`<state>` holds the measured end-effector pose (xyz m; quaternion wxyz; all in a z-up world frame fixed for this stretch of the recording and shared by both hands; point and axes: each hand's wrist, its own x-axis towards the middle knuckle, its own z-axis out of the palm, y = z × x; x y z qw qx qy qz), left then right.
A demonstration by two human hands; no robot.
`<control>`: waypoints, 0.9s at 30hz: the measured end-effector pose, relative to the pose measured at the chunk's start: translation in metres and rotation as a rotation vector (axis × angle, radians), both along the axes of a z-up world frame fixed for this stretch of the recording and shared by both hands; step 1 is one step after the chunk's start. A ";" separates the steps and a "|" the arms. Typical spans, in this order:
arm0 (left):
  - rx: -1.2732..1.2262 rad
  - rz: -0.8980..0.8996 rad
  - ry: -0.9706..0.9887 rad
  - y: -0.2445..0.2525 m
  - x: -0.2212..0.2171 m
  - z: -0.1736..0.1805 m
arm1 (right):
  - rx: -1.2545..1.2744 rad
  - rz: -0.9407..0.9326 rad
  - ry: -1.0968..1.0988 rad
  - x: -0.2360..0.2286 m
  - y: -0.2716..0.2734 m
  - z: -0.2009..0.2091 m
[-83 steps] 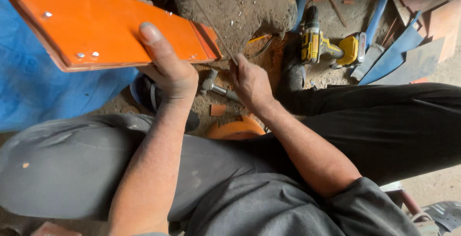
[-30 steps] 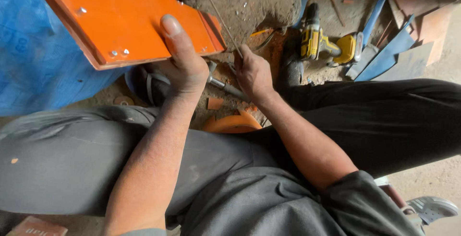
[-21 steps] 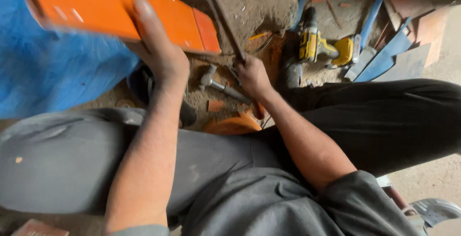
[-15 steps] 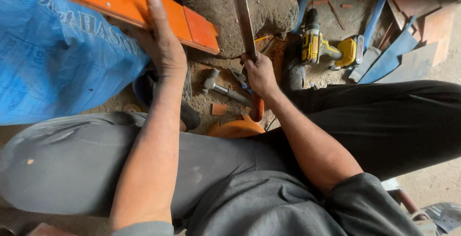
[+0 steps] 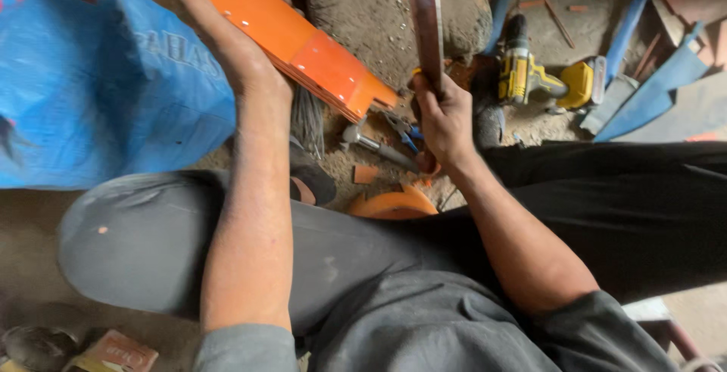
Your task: The person assembles a small orange tile by hammering nails into it and then using a metal file to smooth the edges. The person flips the tile to work on different sides and continues filing until the edges appear smooth.
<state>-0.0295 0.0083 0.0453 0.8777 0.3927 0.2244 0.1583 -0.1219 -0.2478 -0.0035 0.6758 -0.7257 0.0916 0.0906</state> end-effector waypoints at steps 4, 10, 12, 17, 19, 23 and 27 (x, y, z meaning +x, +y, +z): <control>-0.033 -0.086 0.128 -0.001 0.007 -0.008 | 0.005 0.082 -0.129 0.004 -0.009 0.022; -0.107 -0.292 0.206 -0.006 0.012 -0.034 | 0.150 0.207 -0.018 -0.005 0.000 0.054; -0.070 -0.368 0.178 -0.019 0.013 -0.034 | 0.245 0.200 0.095 -0.008 0.006 0.065; -0.121 -0.592 0.199 -0.045 -0.023 0.002 | 0.570 0.069 0.327 -0.026 0.021 0.102; -0.086 -0.630 0.114 -0.046 -0.051 0.024 | 0.616 0.004 0.384 -0.032 0.025 0.120; 0.124 -0.544 0.112 -0.060 -0.057 0.059 | 0.678 -0.132 0.392 -0.046 0.030 0.154; 0.499 -0.411 -0.163 -0.063 -0.092 0.095 | 0.719 -0.185 0.375 -0.040 0.036 0.176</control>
